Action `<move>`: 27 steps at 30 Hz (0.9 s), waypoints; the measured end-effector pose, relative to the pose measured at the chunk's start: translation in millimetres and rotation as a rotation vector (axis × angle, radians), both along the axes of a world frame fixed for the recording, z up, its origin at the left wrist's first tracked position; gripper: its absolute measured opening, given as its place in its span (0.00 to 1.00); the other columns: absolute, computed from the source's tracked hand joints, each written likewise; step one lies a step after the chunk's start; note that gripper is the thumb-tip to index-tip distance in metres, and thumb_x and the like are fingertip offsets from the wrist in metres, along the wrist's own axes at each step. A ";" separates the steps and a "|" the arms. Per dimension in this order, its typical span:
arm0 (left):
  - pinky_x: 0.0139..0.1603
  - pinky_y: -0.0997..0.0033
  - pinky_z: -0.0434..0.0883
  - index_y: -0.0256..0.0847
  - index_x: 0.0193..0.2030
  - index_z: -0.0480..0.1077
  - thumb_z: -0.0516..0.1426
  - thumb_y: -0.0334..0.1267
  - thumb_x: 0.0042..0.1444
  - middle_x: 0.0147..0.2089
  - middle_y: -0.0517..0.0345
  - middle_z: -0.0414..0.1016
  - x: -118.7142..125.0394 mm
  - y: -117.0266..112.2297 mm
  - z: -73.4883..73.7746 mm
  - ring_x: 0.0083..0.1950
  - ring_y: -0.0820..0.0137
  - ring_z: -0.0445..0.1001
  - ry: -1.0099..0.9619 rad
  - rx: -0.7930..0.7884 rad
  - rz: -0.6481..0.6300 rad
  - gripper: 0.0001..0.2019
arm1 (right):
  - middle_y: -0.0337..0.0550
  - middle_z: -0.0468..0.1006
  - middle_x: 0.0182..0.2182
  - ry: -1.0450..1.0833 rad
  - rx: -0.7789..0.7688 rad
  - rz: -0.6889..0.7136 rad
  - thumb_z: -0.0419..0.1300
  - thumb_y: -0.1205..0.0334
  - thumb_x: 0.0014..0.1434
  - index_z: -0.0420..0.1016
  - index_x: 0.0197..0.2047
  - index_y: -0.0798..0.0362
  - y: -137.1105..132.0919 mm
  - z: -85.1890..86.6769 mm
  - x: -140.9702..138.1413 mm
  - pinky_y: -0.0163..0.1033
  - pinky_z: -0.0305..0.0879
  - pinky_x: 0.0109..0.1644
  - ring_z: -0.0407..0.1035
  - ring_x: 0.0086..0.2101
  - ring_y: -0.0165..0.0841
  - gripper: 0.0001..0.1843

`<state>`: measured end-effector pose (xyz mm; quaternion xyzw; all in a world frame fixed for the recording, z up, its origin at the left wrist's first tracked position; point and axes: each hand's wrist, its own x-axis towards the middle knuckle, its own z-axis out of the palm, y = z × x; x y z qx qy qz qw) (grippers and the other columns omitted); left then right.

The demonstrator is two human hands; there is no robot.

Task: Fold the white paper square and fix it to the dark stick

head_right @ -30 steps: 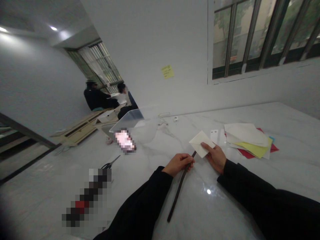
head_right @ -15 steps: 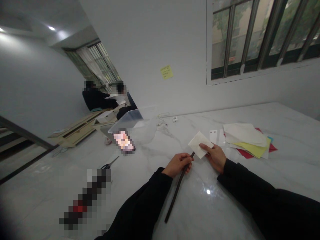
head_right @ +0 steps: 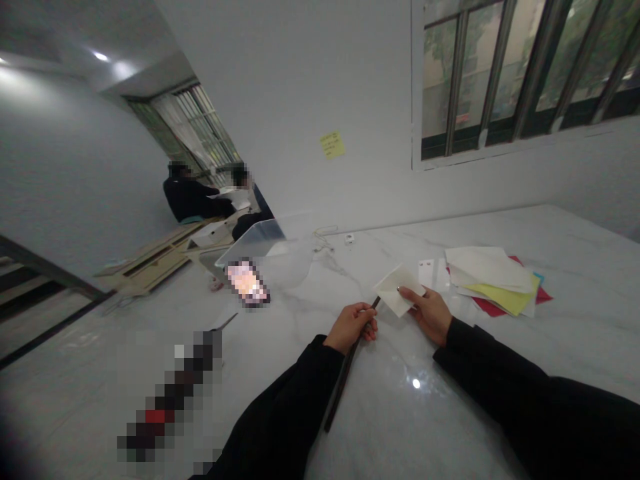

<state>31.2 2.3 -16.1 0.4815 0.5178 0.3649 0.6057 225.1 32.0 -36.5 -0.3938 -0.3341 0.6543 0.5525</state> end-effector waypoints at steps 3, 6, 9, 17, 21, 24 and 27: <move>0.24 0.73 0.67 0.37 0.36 0.69 0.59 0.46 0.54 0.26 0.55 0.76 -4.8 1.4 -1.7 0.21 0.73 0.71 0.169 0.110 0.080 0.13 | 0.47 0.82 0.41 -0.017 0.047 0.054 0.71 0.56 0.48 0.77 0.42 0.54 -2.3 0.0 -2.9 0.41 0.76 0.44 0.77 0.40 0.40 0.19; 0.36 0.69 0.70 0.41 0.40 0.74 0.60 0.46 0.54 0.36 0.53 0.79 -9.6 -0.2 3.8 0.32 0.68 0.75 0.402 0.305 0.164 0.12 | 0.47 0.82 0.38 -0.110 0.124 0.120 0.72 0.55 0.46 0.77 0.44 0.55 -6.6 1.5 -5.5 0.43 0.74 0.43 0.77 0.37 0.40 0.23; 0.52 0.64 0.68 0.44 0.47 0.75 0.57 0.47 0.58 0.49 0.51 0.78 -12.3 -2.3 12.2 0.48 0.62 0.74 0.486 0.482 0.235 0.15 | 0.46 0.82 0.36 -0.226 0.194 0.145 0.71 0.53 0.47 0.76 0.45 0.55 -9.7 3.1 -6.2 0.41 0.73 0.39 0.76 0.35 0.39 0.24; 0.46 0.66 0.71 0.35 0.55 0.71 0.56 0.52 0.58 0.52 0.43 0.77 -7.6 2.7 17.3 0.46 0.64 0.76 -0.031 0.337 0.107 0.25 | 0.42 0.80 0.35 -0.314 0.272 0.197 0.70 0.53 0.48 0.72 0.46 0.54 -13.5 10.5 -5.8 0.39 0.70 0.38 0.74 0.33 0.35 0.24; 0.44 0.68 0.72 0.34 0.50 0.74 0.66 0.45 0.48 0.46 0.45 0.79 -5.3 1.3 15.5 0.42 0.63 0.78 -0.073 0.276 0.042 0.24 | 0.41 0.79 0.34 -0.373 0.332 0.257 0.69 0.52 0.49 0.73 0.45 0.54 -17.1 13.3 -6.9 0.39 0.70 0.39 0.73 0.34 0.35 0.23; 0.41 0.68 0.72 0.32 0.43 0.76 0.66 0.44 0.47 0.40 0.46 0.81 -5.2 -0.3 15.9 0.38 0.63 0.78 -0.078 0.231 0.046 0.20 | 0.41 0.79 0.34 -0.419 0.357 0.262 0.69 0.52 0.49 0.73 0.44 0.54 -18.2 13.8 -7.2 0.38 0.69 0.38 0.72 0.33 0.34 0.22; 0.39 0.68 0.72 0.32 0.42 0.77 0.67 0.43 0.46 0.39 0.47 0.81 -5.4 -0.4 15.5 0.36 0.64 0.78 -0.089 0.209 0.036 0.19 | 0.41 0.78 0.34 -0.444 0.373 0.257 0.68 0.52 0.50 0.73 0.45 0.54 -18.1 13.7 -7.4 0.38 0.69 0.37 0.72 0.33 0.34 0.22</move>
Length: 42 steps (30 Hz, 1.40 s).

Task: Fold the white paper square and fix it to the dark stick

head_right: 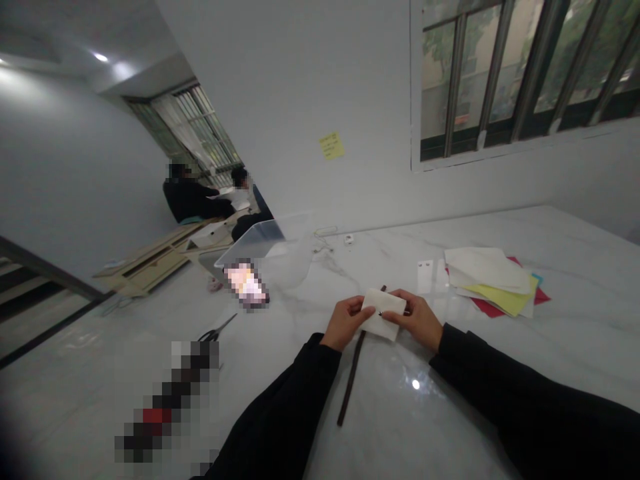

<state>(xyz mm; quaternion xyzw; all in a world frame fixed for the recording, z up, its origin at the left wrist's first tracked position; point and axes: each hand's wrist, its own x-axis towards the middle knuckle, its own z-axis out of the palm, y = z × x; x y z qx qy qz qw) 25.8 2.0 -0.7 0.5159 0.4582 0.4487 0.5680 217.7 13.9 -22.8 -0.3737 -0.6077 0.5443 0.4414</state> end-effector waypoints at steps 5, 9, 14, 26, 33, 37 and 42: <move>0.39 0.69 0.72 0.32 0.43 0.77 0.66 0.42 0.46 0.38 0.49 0.81 -0.5 1.2 -3.6 0.36 0.65 0.77 0.019 0.019 -0.029 0.19 | 0.41 0.77 0.34 -0.008 0.016 0.013 0.69 0.51 0.50 0.73 0.44 0.54 0.9 -2.1 -0.4 0.38 0.69 0.36 0.71 0.32 0.34 0.22; 0.38 0.69 0.71 0.32 0.42 0.77 0.67 0.42 0.46 0.37 0.50 0.81 -0.6 1.2 -4.2 0.36 0.65 0.77 0.028 0.014 -0.021 0.19 | 0.40 0.77 0.33 -0.013 0.030 0.004 0.68 0.51 0.50 0.73 0.44 0.53 0.6 -3.6 -0.8 0.38 0.68 0.35 0.71 0.32 0.33 0.21; 0.37 0.70 0.71 0.32 0.41 0.77 0.67 0.42 0.45 0.37 0.50 0.81 -0.1 0.7 -3.7 0.35 0.66 0.77 0.003 0.003 -0.006 0.18 | 0.40 0.77 0.33 -0.023 0.032 0.003 0.68 0.51 0.51 0.73 0.43 0.53 -0.8 -2.5 -0.4 0.38 0.69 0.34 0.71 0.31 0.33 0.20; 0.40 0.69 0.72 0.33 0.44 0.76 0.68 0.38 0.43 0.38 0.50 0.81 -0.1 0.9 -8.2 0.35 0.66 0.77 -0.087 -0.062 0.003 0.20 | 0.50 0.70 0.52 -0.225 0.533 -0.295 0.67 0.53 0.53 0.69 0.54 0.47 -3.0 -6.6 -0.7 0.48 0.71 0.47 0.68 0.50 0.44 0.26; 0.36 0.72 0.71 0.33 0.42 0.76 0.68 0.39 0.43 0.36 0.51 0.80 1.4 0.9 -9.2 0.33 0.68 0.76 -0.071 -0.045 0.017 0.19 | 0.46 0.73 0.39 -0.451 0.925 -0.257 0.65 0.58 0.58 0.78 0.44 0.46 -7.0 -0.3 -0.6 0.47 0.69 0.46 0.67 0.42 0.40 0.10; 0.36 0.71 0.71 0.33 0.42 0.75 0.70 0.41 0.40 0.35 0.51 0.80 1.1 1.1 -10.7 0.31 0.69 0.76 -0.093 -0.090 0.020 0.22 | 0.45 0.75 0.36 -0.488 1.003 -0.227 0.64 0.61 0.59 0.79 0.44 0.46 -4.9 -0.6 -0.2 0.48 0.67 0.47 0.68 0.41 0.39 0.09; 0.34 0.71 0.71 0.34 0.39 0.74 0.70 0.40 0.38 0.33 0.52 0.80 0.3 1.1 -11.3 0.29 0.69 0.76 -0.073 -0.107 0.046 0.21 | 0.44 0.77 0.37 -0.505 1.042 -0.206 0.64 0.61 0.59 0.79 0.43 0.46 -0.8 -1.3 3.7 0.49 0.67 0.48 0.68 0.42 0.40 0.08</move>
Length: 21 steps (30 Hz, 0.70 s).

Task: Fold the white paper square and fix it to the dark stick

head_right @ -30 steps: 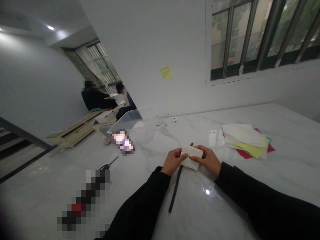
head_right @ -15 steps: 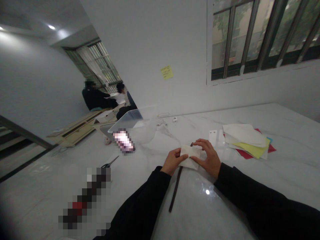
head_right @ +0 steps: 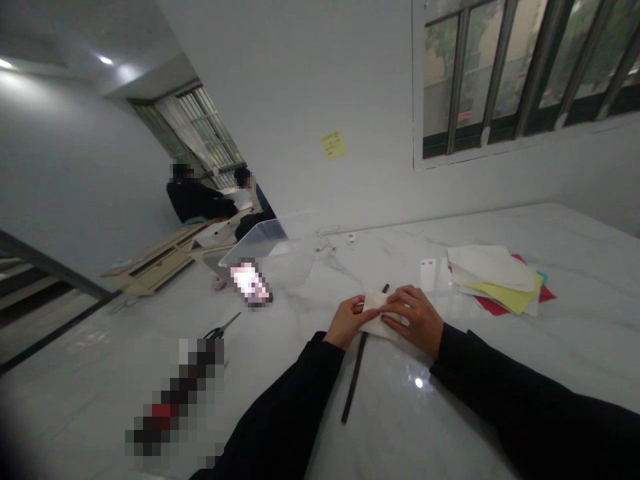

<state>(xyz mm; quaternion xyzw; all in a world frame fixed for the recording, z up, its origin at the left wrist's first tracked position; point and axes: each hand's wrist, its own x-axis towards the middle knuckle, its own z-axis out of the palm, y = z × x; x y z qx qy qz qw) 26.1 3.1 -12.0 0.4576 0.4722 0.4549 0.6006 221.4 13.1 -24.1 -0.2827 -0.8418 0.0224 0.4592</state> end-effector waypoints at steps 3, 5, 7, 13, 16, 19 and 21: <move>0.33 0.72 0.71 0.34 0.38 0.72 0.70 0.40 0.39 0.31 0.53 0.79 0.2 0.3 -0.1 0.28 0.70 0.75 0.016 0.011 0.002 0.20 | 0.44 0.77 0.37 0.004 -0.022 0.019 0.63 0.61 0.60 0.79 0.40 0.47 -0.8 1.2 -0.9 0.49 0.66 0.49 0.67 0.43 0.39 0.05; 0.32 0.73 0.70 0.35 0.38 0.72 0.69 0.41 0.40 0.30 0.53 0.79 -0.2 1.2 -0.5 0.28 0.70 0.75 0.042 0.031 -0.005 0.19 | 0.44 0.78 0.37 0.010 -0.056 0.034 0.62 0.62 0.61 0.79 0.38 0.47 -3.1 2.9 -2.7 0.49 0.66 0.50 0.68 0.43 0.39 0.04; 0.30 0.73 0.70 0.35 0.38 0.71 0.68 0.41 0.42 0.30 0.53 0.79 -2.1 3.2 -0.9 0.27 0.70 0.74 0.084 0.071 0.018 0.18 | 0.44 0.78 0.37 0.031 -0.099 0.044 0.61 0.60 0.61 0.78 0.38 0.47 -5.2 4.4 -3.9 0.49 0.67 0.50 0.68 0.43 0.39 0.04; 0.26 0.78 0.65 0.39 0.42 0.69 0.63 0.44 0.48 0.28 0.59 0.76 -17.6 14.8 0.3 0.26 0.74 0.70 0.107 0.131 0.274 0.16 | 0.44 0.79 0.35 0.092 -0.221 -0.100 0.57 0.56 0.63 0.77 0.38 0.47 14.3 -6.6 13.2 0.50 0.68 0.48 0.70 0.41 0.41 0.08; 0.20 0.80 0.60 0.39 0.46 0.68 0.59 0.45 0.51 0.24 0.63 0.70 -23.3 18.1 1.8 0.21 0.76 0.65 0.078 0.117 0.370 0.17 | 0.45 0.80 0.34 -0.055 -0.255 -0.246 0.55 0.56 0.62 0.78 0.37 0.48 42.0 -19.3 32.9 0.49 0.68 0.45 0.71 0.39 0.42 0.11; 0.17 0.81 0.57 0.39 0.50 0.66 0.58 0.44 0.53 0.25 0.64 0.69 -23.6 18.0 2.7 0.20 0.77 0.62 0.058 0.112 0.393 0.18 | 0.46 0.80 0.31 -0.205 -0.267 -0.407 0.55 0.60 0.61 0.79 0.36 0.50 68.7 -27.7 47.8 0.46 0.66 0.41 0.70 0.36 0.42 0.11; 0.18 0.81 0.59 0.40 0.52 0.65 0.58 0.42 0.53 0.28 0.61 0.71 -22.0 17.3 3.0 0.22 0.76 0.65 0.026 0.100 0.392 0.20 | 0.48 0.80 0.32 -0.272 -0.239 -0.456 0.54 0.62 0.61 0.80 0.37 0.52 81.1 -29.4 52.6 0.46 0.65 0.42 0.70 0.36 0.42 0.12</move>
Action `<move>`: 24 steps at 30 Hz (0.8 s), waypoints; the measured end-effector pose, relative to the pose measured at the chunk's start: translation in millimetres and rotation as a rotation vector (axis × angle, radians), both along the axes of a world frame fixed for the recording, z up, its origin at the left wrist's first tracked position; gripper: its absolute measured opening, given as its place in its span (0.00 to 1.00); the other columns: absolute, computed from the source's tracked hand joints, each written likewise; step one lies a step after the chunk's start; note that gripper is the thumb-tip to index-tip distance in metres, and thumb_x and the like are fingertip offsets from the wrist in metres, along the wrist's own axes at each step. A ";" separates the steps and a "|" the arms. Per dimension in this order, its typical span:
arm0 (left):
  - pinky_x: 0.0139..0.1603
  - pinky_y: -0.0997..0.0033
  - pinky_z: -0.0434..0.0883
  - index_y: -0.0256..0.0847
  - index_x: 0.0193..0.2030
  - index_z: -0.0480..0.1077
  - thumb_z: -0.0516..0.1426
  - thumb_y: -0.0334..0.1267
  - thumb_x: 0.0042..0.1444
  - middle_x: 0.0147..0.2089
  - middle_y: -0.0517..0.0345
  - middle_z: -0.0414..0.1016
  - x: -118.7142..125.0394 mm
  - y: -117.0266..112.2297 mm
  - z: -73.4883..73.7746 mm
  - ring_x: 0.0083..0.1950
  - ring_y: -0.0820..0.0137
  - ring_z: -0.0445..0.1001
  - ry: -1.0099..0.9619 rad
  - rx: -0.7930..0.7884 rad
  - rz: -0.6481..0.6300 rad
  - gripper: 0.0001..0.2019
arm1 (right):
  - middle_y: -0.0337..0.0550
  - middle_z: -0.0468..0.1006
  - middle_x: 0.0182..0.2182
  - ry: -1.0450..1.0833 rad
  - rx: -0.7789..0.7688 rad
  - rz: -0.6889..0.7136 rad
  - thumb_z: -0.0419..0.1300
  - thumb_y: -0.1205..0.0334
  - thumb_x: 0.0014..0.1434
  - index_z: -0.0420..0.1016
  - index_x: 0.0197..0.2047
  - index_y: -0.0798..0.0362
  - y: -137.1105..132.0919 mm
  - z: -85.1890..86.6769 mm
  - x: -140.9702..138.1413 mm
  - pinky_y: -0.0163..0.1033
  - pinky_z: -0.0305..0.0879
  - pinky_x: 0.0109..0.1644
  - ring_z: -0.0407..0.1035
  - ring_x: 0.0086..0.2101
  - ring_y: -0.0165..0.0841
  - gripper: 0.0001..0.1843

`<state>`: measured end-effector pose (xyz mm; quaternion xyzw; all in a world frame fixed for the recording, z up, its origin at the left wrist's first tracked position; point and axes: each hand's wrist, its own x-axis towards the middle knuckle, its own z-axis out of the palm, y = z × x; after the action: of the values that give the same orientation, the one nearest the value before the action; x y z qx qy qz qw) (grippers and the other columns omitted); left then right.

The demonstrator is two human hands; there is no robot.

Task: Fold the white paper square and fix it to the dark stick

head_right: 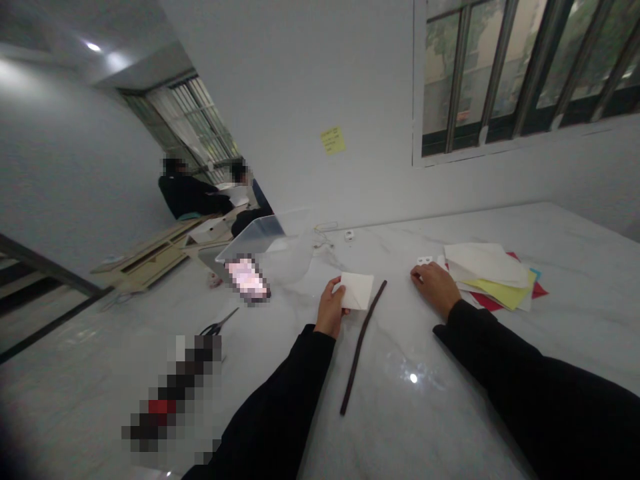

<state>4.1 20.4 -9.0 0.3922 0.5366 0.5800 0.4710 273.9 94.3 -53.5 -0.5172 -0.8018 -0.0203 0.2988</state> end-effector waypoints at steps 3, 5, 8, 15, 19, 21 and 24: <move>0.24 0.79 0.67 0.40 0.53 0.64 0.61 0.37 0.49 0.37 0.54 0.76 2.0 -0.7 0.5 0.29 0.73 0.72 -0.067 -0.022 -0.018 0.23 | 0.50 0.81 0.34 -0.035 0.026 -0.004 0.52 0.63 0.62 0.80 0.38 0.53 7.9 0.6 1.5 0.46 0.64 0.45 0.70 0.38 0.42 0.14; 0.31 0.75 0.72 0.38 0.54 0.63 0.62 0.32 0.46 0.41 0.50 0.77 2.2 -1.0 1.0 0.35 0.71 0.74 -0.100 -0.023 -0.033 0.27 | 0.50 0.81 0.35 0.011 0.026 -0.004 0.52 0.63 0.62 0.81 0.39 0.53 5.7 1.9 -0.4 0.47 0.65 0.46 0.71 0.39 0.42 0.15; 0.38 0.70 0.75 0.38 0.56 0.62 0.63 0.27 0.42 0.43 0.48 0.77 1.4 -1.5 1.5 0.39 0.68 0.76 -0.083 0.004 -0.050 0.31 | 0.48 0.81 0.36 0.205 0.009 0.034 0.55 0.59 0.61 0.80 0.45 0.53 -8.3 7.4 -10.3 0.47 0.67 0.45 0.72 0.37 0.41 0.15; 0.36 0.72 0.75 0.35 0.42 0.72 0.60 0.32 0.50 0.39 0.51 0.76 5.5 -0.5 0.5 0.36 0.70 0.74 0.058 0.071 -0.107 0.12 | 0.49 0.74 0.50 0.759 -0.246 0.288 0.60 0.49 0.59 0.64 0.63 0.48 -61.2 32.0 -69.2 0.43 0.75 0.39 0.73 0.38 0.36 0.31; 0.36 0.70 0.76 0.35 0.39 0.74 0.60 0.38 0.53 0.36 0.54 0.74 10.5 -2.6 1.3 0.35 0.70 0.75 0.074 0.081 -0.162 0.09 | 0.57 0.65 0.59 0.864 -0.255 0.219 0.67 0.47 0.50 0.47 0.70 0.48 -75.0 29.0 -94.2 0.44 0.76 0.35 0.72 0.41 0.40 0.51; 0.37 0.69 0.77 0.36 0.40 0.74 0.59 0.42 0.55 0.36 0.54 0.74 13.0 -5.8 1.6 0.34 0.70 0.75 0.114 0.085 -0.218 0.11 | 0.59 0.62 0.61 0.860 -0.187 0.167 0.67 0.48 0.49 0.45 0.71 0.49 -75.3 24.9 -97.6 0.46 0.76 0.36 0.70 0.45 0.44 0.53; 0.36 0.70 0.76 0.37 0.41 0.74 0.55 0.49 0.59 0.35 0.54 0.75 16.5 -10.7 1.0 0.33 0.69 0.75 0.189 0.117 -0.272 0.17 | 0.57 0.62 0.61 0.845 -0.152 0.124 0.61 0.53 0.57 0.49 0.70 0.49 -70.8 22.0 -93.7 0.46 0.75 0.38 0.69 0.47 0.43 0.41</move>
<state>20.6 9.7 -8.0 0.5406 0.4858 0.5016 0.4692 180.3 23.5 -31.5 -0.4513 -0.6378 0.2706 0.5624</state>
